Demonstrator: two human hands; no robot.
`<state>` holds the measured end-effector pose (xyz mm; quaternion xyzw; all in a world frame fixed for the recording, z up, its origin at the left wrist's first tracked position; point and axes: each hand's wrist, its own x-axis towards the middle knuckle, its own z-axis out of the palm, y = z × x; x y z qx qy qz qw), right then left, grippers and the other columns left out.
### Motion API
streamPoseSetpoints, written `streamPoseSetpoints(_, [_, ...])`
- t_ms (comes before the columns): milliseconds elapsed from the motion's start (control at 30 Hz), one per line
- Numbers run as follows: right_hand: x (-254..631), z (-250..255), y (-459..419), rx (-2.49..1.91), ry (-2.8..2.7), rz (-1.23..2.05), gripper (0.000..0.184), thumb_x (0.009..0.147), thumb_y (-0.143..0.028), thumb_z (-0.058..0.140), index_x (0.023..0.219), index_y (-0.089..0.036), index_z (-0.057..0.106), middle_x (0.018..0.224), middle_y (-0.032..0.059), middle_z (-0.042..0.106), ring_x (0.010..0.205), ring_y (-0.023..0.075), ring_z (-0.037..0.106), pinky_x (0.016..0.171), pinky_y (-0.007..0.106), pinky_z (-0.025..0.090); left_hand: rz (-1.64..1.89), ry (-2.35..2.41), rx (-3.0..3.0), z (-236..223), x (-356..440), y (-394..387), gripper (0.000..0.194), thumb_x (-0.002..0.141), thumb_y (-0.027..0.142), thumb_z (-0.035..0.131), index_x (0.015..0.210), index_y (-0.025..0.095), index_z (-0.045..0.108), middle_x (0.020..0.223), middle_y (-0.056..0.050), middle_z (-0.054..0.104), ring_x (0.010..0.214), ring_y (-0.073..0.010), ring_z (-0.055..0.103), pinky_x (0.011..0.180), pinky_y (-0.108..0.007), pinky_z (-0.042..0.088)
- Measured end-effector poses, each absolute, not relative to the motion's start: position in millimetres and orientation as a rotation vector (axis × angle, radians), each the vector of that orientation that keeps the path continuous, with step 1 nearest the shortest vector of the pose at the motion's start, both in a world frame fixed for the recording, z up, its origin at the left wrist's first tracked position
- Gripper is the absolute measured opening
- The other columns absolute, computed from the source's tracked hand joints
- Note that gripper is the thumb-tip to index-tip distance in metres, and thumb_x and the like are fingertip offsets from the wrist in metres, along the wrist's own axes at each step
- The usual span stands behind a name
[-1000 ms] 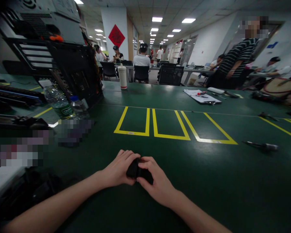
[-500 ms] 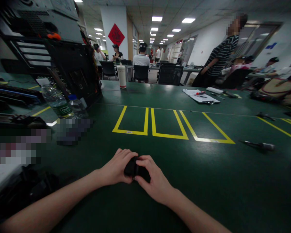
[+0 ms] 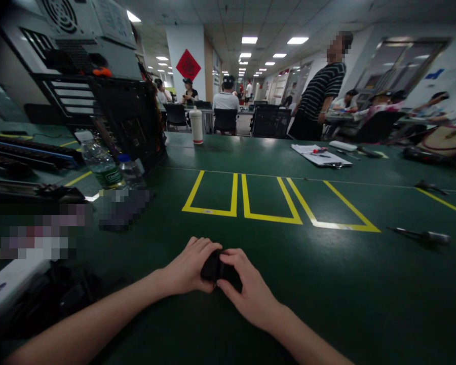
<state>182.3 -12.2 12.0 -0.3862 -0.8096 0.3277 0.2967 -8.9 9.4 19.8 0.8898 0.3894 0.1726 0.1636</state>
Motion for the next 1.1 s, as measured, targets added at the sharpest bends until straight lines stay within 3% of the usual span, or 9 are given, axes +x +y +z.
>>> streamPoseSetpoints(200, [181.3, 12.4, -9.5, -0.981, -2.125, 0.858, 0.017, 0.080, -0.019, 0.049, 0.097, -0.023, 0.047, 0.107, 0.0055, 0.047, 0.100, 0.0196, 0.049, 0.085, 0.037, 0.043, 0.460, 1.125, 2.562, 21.3, -9.7, 8.9, 0.061, 0.060, 0.034, 0.069, 0.111, 0.019, 0.039, 0.101, -0.005, 0.051, 0.089, -0.0215, 0.048, 0.077, -0.032, 0.033])
streamPoseSetpoints(400, [177.0, 12.9, -8.7, -1.071, -2.066, 1.023, 0.029, 0.082, -0.020, 0.047, 0.109, -0.023, 0.039, 0.102, 0.0059, 0.050, 0.094, 0.0184, 0.053, 0.084, 0.037, 0.046, 0.468, 1.104, 2.555, 20.9, -10.7, 9.1, 0.062, 0.062, 0.035, 0.068, 0.113, 0.019, 0.038, 0.103, -0.005, 0.051, 0.090, -0.0217, 0.048, 0.078, -0.032, 0.033])
streamPoseSetpoints(533, [180.5, 12.0, -11.5, -1.040, -2.122, 0.924, 0.031, 0.078, -0.017, 0.052, 0.106, -0.023, 0.041, 0.111, 0.0062, 0.044, 0.103, 0.0199, 0.047, 0.088, 0.038, 0.042, 0.483, 1.104, 2.561, 19.1, -11.0, 9.8, 0.063, 0.061, 0.036, 0.069, 0.113, 0.018, 0.038, 0.103, -0.006, 0.051, 0.091, -0.0223, 0.048, 0.078, -0.033, 0.033])
streamPoseSetpoints(733, [181.4, 9.9, -9.8, -1.003, -2.102, 0.850, 0.017, 0.081, -0.018, 0.048, 0.097, -0.024, 0.046, 0.106, 0.0053, 0.046, 0.100, 0.0197, 0.048, 0.085, 0.037, 0.043, 0.501, 1.081, 2.553, 18.6, -11.6, 9.5, 0.060, 0.062, 0.034, 0.069, 0.112, 0.018, 0.039, 0.104, -0.005, 0.050, 0.090, -0.0215, 0.047, 0.078, -0.032, 0.033])
streamPoseSetpoints(967, [178.6, 12.2, -9.2, -1.063, -2.067, 0.971, 0.032, 0.079, -0.018, 0.050, 0.110, -0.023, 0.041, 0.104, 0.0053, 0.049, 0.095, 0.0187, 0.051, 0.084, 0.036, 0.045, 0.502, 1.071, 2.546, 19.3, -11.3, 9.7, 0.059, 0.064, 0.032, 0.067, 0.113, 0.018, 0.038, 0.104, -0.006, 0.050, 0.090, -0.0214, 0.047, 0.079, -0.033, 0.033])
streamPoseSetpoints(1100, [182.0, 9.5, -9.6, -1.011, -2.108, 0.899, 0.034, 0.075, -0.017, 0.055, 0.107, -0.023, 0.043, 0.110, 0.0061, 0.046, 0.100, 0.0199, 0.048, 0.086, 0.038, 0.042, 0.480, 1.080, 2.549, 18.5, -10.5, 10.7, 0.060, 0.062, 0.032, 0.068, 0.113, 0.018, 0.038, 0.103, -0.006, 0.051, 0.089, -0.0223, 0.047, 0.078, -0.034, 0.033])
